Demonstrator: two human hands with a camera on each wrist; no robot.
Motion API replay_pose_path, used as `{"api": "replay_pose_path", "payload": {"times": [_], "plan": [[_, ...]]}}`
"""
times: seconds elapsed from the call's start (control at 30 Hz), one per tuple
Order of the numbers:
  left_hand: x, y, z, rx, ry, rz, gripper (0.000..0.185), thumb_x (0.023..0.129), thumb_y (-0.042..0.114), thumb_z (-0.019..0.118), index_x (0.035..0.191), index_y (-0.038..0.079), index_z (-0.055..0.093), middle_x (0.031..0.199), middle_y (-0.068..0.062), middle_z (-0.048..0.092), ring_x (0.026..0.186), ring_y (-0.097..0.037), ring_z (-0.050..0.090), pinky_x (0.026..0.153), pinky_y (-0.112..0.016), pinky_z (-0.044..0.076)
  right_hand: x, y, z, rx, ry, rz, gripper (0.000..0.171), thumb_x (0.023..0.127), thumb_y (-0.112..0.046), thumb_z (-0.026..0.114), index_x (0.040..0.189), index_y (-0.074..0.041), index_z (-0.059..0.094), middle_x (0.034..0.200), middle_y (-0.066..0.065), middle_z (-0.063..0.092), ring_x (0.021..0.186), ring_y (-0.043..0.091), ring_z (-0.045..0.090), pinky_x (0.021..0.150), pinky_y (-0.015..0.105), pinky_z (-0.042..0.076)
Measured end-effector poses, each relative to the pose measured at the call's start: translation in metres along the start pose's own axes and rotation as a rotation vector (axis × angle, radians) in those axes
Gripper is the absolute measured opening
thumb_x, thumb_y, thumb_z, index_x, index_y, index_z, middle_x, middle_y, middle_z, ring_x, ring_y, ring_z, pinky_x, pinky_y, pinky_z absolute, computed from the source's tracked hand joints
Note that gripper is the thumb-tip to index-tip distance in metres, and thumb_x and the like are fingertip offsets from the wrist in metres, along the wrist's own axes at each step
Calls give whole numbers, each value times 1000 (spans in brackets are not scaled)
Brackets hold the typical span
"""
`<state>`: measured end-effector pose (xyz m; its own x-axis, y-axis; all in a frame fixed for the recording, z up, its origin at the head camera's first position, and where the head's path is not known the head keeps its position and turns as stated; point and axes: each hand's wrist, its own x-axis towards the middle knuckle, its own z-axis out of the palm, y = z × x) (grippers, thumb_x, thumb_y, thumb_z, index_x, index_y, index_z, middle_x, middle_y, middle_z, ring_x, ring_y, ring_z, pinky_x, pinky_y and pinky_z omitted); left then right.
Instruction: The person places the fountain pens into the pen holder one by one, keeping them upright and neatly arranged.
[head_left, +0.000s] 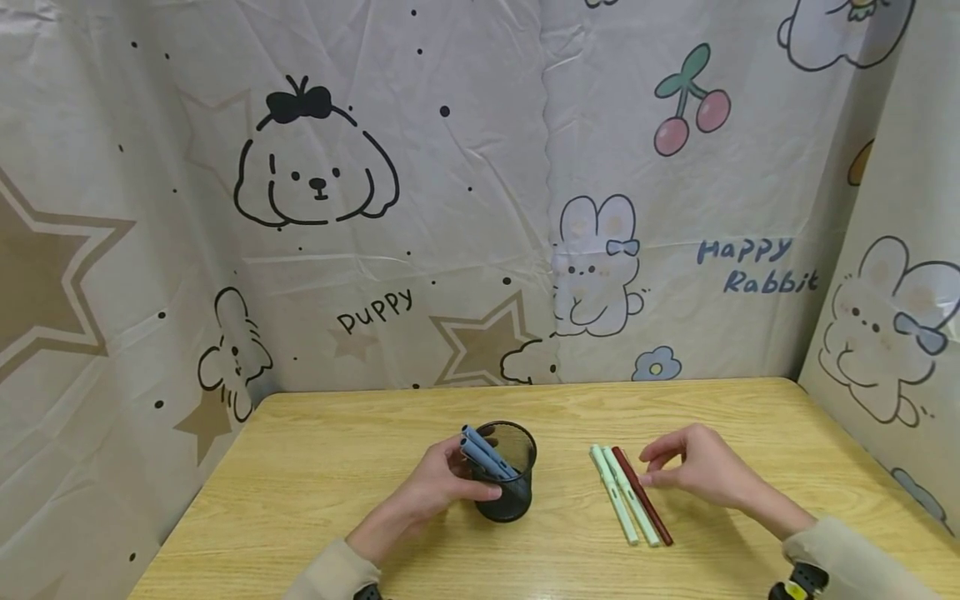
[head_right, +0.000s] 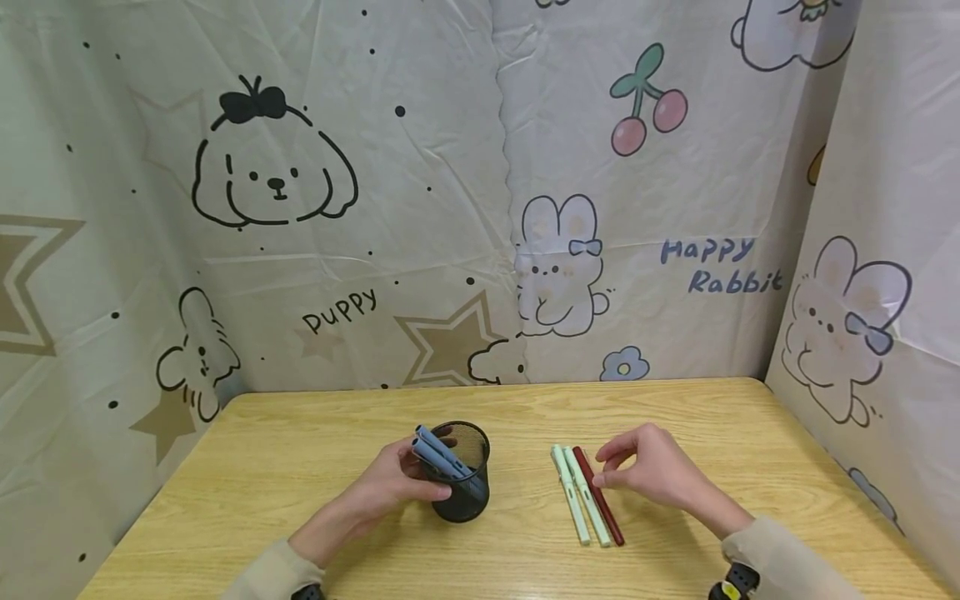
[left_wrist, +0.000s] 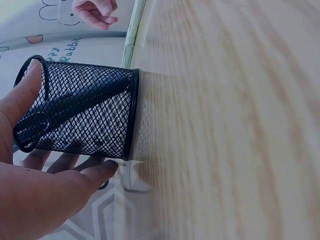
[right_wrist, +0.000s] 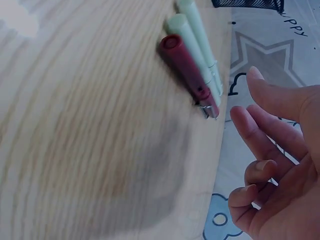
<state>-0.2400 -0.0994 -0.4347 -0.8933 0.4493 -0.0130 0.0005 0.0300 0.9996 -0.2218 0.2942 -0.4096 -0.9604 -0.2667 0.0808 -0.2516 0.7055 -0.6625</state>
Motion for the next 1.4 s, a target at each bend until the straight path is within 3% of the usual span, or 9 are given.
{"api": "replay_pose_path", "payload": {"times": [0.33, 0.83, 1.13, 1.4], "plan": [[-2, 1, -2, -9, -11, 7, 77, 83, -2, 88, 152, -1, 53, 145, -20, 59, 125, -29, 63, 107, -40, 49, 0, 16, 4, 0, -92, -3, 29, 80, -23, 94, 99, -4, 82, 78, -7, 72, 80, 15, 63, 68, 27, 48], [-1, 0, -2, -25, -17, 2, 82, 84, -3, 87, 156, 0, 48, 152, -23, 53, 129, -32, 61, 107, -40, 49, -2, 27, 9, -18, -114, -84, 23, 78, -25, 95, 91, -10, 84, 73, -11, 70, 73, 5, 59, 65, 25, 48], [0, -1, -2, -26, -15, -6, 69, 83, -2, 88, 146, 0, 58, 125, -12, 69, 120, -29, 66, 104, -39, 51, -3, 27, 3, -28, -137, -86, 15, 81, -20, 93, 91, -11, 84, 75, -11, 72, 74, 5, 60, 67, 26, 49], [0, 0, -2, -26, -13, -10, 75, 83, -3, 87, 150, -1, 53, 127, -11, 68, 120, -28, 65, 103, -39, 52, -2, 28, 6, -42, -130, -77, 19, 81, -23, 93, 92, -10, 84, 75, -12, 71, 75, 4, 61, 69, 27, 51]]}}
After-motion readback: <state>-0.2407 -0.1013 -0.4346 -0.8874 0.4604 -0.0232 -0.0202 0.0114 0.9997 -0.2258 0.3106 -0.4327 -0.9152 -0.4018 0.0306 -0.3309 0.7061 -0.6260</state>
